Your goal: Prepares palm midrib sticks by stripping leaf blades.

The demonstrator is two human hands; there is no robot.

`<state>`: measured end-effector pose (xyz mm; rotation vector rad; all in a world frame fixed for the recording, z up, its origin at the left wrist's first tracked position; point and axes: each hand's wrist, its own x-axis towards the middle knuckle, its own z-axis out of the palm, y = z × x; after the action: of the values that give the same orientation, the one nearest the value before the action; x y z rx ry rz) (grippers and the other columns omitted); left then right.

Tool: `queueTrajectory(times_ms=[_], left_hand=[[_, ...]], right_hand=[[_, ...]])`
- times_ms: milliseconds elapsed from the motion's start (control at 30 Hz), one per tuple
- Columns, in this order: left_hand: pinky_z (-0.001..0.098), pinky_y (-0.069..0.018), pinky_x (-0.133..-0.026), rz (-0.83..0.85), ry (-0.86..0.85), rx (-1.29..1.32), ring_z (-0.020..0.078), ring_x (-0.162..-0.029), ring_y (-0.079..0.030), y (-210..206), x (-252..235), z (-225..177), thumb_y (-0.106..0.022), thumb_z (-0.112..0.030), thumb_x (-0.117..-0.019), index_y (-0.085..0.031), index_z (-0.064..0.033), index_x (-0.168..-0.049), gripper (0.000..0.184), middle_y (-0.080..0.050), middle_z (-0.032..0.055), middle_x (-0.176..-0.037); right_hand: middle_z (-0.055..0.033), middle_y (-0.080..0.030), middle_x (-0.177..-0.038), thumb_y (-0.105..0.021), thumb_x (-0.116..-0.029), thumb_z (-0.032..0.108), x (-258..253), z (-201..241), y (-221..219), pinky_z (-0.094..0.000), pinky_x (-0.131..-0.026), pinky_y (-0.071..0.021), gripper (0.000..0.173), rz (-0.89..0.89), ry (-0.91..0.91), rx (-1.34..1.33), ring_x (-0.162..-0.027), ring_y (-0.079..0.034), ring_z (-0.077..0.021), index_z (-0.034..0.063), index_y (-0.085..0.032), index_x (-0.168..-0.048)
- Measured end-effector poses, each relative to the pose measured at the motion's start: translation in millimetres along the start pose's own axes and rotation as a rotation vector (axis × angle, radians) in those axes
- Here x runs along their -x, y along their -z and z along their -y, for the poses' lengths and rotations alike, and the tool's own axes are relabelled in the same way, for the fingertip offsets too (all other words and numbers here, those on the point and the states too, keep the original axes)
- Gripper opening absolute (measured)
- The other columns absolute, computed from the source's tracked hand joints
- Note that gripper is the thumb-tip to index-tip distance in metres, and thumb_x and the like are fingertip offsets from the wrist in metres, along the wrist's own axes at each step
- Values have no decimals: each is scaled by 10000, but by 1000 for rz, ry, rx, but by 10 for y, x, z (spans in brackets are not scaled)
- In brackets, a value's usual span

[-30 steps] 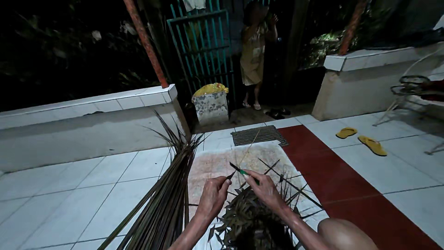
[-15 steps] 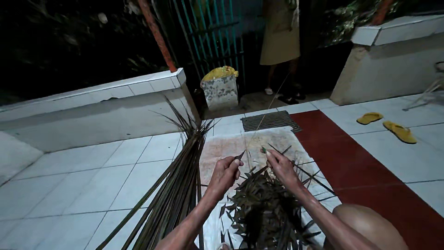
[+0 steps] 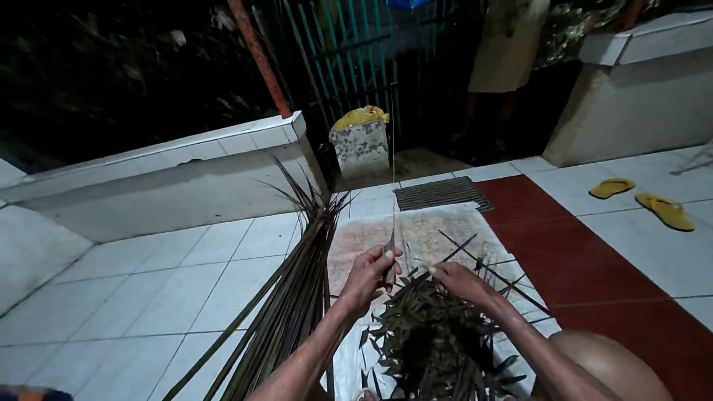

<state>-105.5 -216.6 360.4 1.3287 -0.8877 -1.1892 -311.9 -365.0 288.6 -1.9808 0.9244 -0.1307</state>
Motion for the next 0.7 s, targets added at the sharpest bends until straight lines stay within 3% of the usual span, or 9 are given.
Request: queueTrajectory(times_ms=[100, 167, 233, 300, 433, 600, 700], left_hand=[[324, -563, -630, -31, -11, -56, 179, -735, -645, 18, -38, 34, -599, -244, -1053, -706, -65, -1267, 299, -693, 108, -972], [331, -571, -641, -18, -17, -58, 170, -719, -647, 16, -75, 79, -649, -228, -1025, -718, -59, -1259, 297, -706, 109, -971], [373, -611, -706, -3, -7, -49, 203, -768, -691, -19, -90, 135, -679, -196, -1005, -716, -29, -1250, 299, -728, 132, -1005], [432, -644, -757, 7, 6, -40, 257, -821, -733, -138, -116, 166, -700, -158, -986, -721, 2, -1183, 255, -739, 159, -1019], [476, -658, -763, 16, -17, -29, 313, -836, -755, -364, -255, 231, -722, -116, -965, -734, 32, -1108, 205, -751, 193, -995], [479, -663, -765, 103, -72, -146, 298, -782, -759, -470, -360, 347, -717, -119, -964, -749, 29, -1023, 162, -760, 171, -922], [432, -660, -809, 170, -125, -544, 208, -827, -766, -374, -399, 319, -680, -281, -1003, -771, -68, -1068, 241, -777, 73, -937]], right_hand=[[-56, -671, -909, -599, -1013, 477, 62, 122, 45, -384, -685, -510, 424, -239, 121, -227, -737, -594, -151, 113, -708, -1199], [-13, -691, -917, -676, -969, 430, 94, 241, 6, -337, -658, -516, 351, -312, 199, -320, -727, -606, -112, 155, -720, -1183], [-12, -699, -929, -674, -981, 358, 119, 356, -115, -321, -656, -532, 295, -355, 266, -372, -735, -622, -106, 130, -720, -1162], [-26, -727, -980, -677, -985, 302, 128, 432, -193, -339, -740, -578, 263, -389, 303, -427, -818, -673, -118, 104, -727, -1151], [-14, -741, -993, -707, -959, 330, 82, 398, -151, -377, -804, -602, 246, -466, 266, -458, -882, -703, -128, 132, -753, -1099], [-37, -712, -1037, -727, -938, 346, 99, 259, -81, -369, -841, -593, 270, -429, 247, -441, -927, -686, -143, 121, -756, -1083], [-22, -719, -907, -706, -954, 362, 119, 149, -8, -368, -762, -574, 261, -384, 227, -391, -812, -677, -132, 121, -753, -1044]])
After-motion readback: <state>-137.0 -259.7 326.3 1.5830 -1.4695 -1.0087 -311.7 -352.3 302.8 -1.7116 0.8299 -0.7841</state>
